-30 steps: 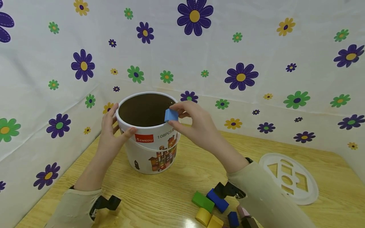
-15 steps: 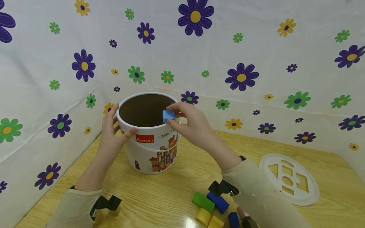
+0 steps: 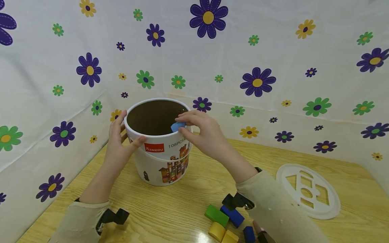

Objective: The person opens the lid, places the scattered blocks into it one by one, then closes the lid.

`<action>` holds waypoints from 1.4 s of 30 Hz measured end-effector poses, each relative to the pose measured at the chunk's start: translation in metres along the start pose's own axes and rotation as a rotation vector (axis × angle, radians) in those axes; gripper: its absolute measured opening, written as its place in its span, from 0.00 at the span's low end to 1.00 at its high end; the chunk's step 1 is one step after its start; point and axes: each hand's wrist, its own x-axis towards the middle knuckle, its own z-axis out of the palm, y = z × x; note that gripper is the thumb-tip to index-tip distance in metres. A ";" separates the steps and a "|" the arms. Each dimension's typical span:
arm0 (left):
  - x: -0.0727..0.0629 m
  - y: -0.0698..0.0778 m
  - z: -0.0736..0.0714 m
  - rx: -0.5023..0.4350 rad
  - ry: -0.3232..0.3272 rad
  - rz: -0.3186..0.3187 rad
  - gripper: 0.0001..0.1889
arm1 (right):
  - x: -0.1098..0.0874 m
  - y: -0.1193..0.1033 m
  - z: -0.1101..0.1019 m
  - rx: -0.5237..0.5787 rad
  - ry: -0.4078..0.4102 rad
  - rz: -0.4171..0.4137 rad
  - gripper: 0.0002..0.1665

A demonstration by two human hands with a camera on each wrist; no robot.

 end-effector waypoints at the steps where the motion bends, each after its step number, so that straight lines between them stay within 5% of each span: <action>1: 0.000 0.000 0.000 0.000 0.000 0.000 0.46 | 0.000 0.000 0.000 -0.005 0.000 0.002 0.13; 21: 0.000 0.001 0.000 -0.004 0.003 0.003 0.46 | -0.023 0.003 -0.003 0.044 0.067 -0.050 0.14; 30: -0.001 0.001 0.001 0.004 0.009 0.000 0.46 | -0.048 0.008 -0.004 0.076 -0.005 -0.060 0.16; 42: 0.000 -0.001 0.001 -0.001 0.017 0.009 0.46 | -0.092 0.021 -0.004 0.107 -0.207 -0.014 0.14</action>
